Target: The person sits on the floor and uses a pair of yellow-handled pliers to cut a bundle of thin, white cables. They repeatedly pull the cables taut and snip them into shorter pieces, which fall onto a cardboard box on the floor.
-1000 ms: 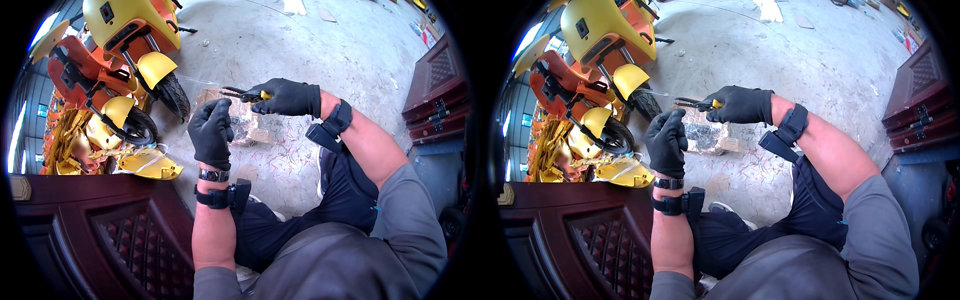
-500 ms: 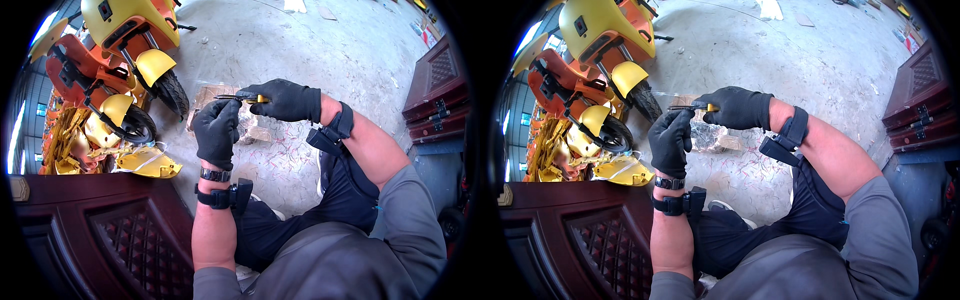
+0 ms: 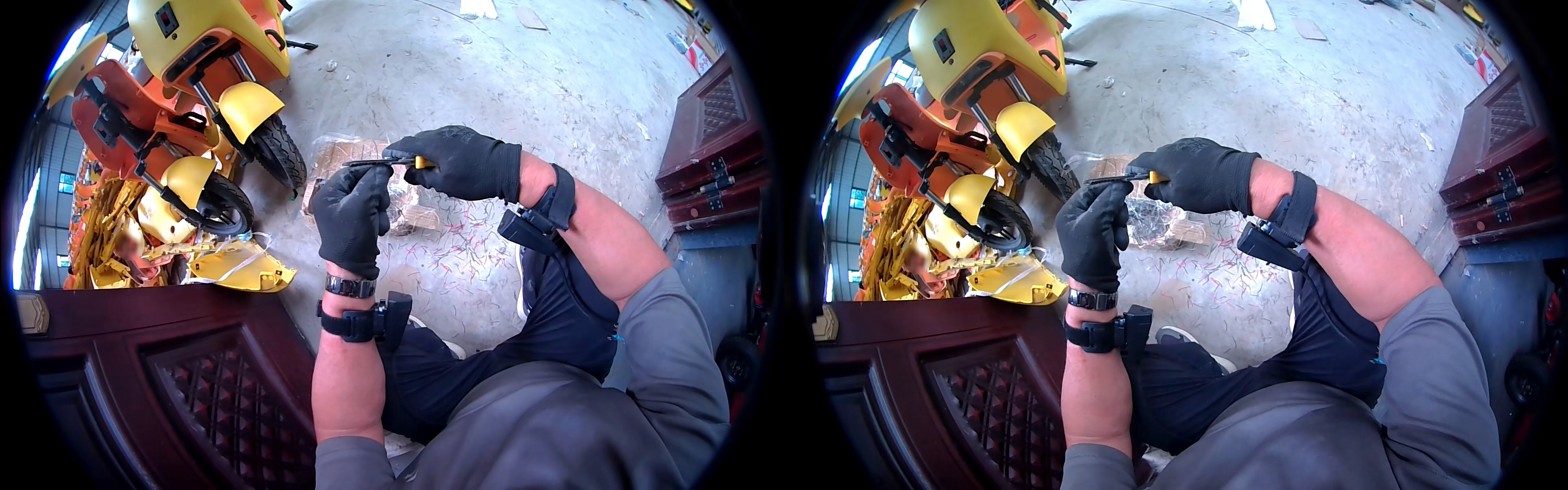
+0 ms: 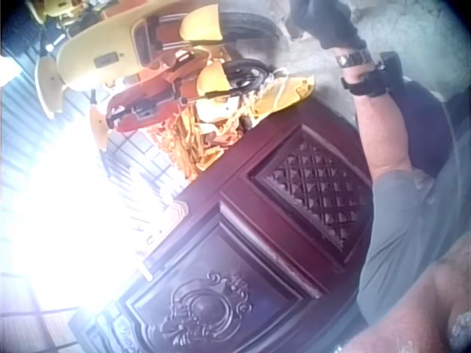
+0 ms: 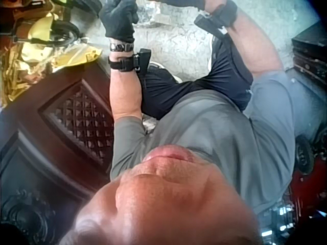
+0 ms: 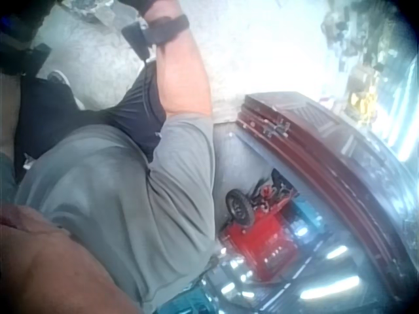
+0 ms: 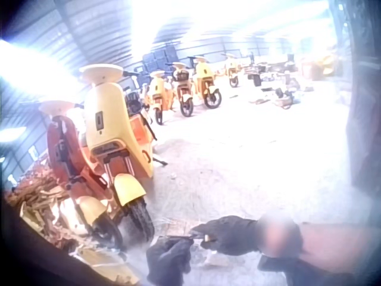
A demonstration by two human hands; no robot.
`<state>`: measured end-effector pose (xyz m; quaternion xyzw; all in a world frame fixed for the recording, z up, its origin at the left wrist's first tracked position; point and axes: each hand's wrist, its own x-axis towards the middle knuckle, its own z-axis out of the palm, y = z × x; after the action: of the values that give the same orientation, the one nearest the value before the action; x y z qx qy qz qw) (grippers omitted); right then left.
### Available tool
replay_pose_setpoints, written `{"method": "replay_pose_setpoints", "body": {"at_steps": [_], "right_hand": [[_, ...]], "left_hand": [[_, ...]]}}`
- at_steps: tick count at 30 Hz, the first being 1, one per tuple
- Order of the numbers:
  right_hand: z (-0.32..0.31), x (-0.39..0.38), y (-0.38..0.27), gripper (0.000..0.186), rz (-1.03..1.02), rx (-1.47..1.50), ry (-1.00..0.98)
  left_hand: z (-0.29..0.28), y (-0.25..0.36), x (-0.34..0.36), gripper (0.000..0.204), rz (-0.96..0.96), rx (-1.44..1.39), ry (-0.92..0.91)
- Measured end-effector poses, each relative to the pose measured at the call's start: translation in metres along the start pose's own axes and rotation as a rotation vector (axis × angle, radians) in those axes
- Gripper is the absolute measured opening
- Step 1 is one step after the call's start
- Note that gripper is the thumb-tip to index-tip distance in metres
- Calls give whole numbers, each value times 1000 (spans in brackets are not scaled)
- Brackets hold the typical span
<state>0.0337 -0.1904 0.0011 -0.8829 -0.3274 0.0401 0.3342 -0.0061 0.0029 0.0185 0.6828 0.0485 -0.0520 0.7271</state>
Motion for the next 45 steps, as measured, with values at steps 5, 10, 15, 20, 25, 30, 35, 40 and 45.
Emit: {"method": "replay_pose_setpoints", "body": {"at_steps": [5, 10, 15, 20, 25, 30, 35, 40, 45], "right_hand": [[-3, 0, -5, 43, 45, -58, -11], [-8, -1, -13, 40, 52, -99, 5], [-6, -1, -8, 33, 1, 64, 15], [-11, -1, -12, 27, -3, 304, -18], [-26, -4, -27, 28, 244, 606, -188], [-28, -8, -26, 31, 281, 736, -238], [-33, -13, -30, 37, 354, 857, -295], [-35, -16, -25, 38, 343, 1042, -361], [-30, -17, -23, 38, 334, 1201, -425]], "left_hand": [[1, -1, -1, 15, -19, -2, 27], [3, -1, -1, 13, 0, -54, 49], [3, 1, -4, 12, 57, -97, 14], [7, 3, -8, 10, 136, -162, 42], [-1, -3, -10, 7, 319, -52, -34], [-5, -3, -12, 11, 464, 76, -71], [1, 6, -16, 8, 284, -139, -123], [9, 17, -21, 11, 231, -233, -140], [5, 18, -23, 10, 186, -407, -225]]}}
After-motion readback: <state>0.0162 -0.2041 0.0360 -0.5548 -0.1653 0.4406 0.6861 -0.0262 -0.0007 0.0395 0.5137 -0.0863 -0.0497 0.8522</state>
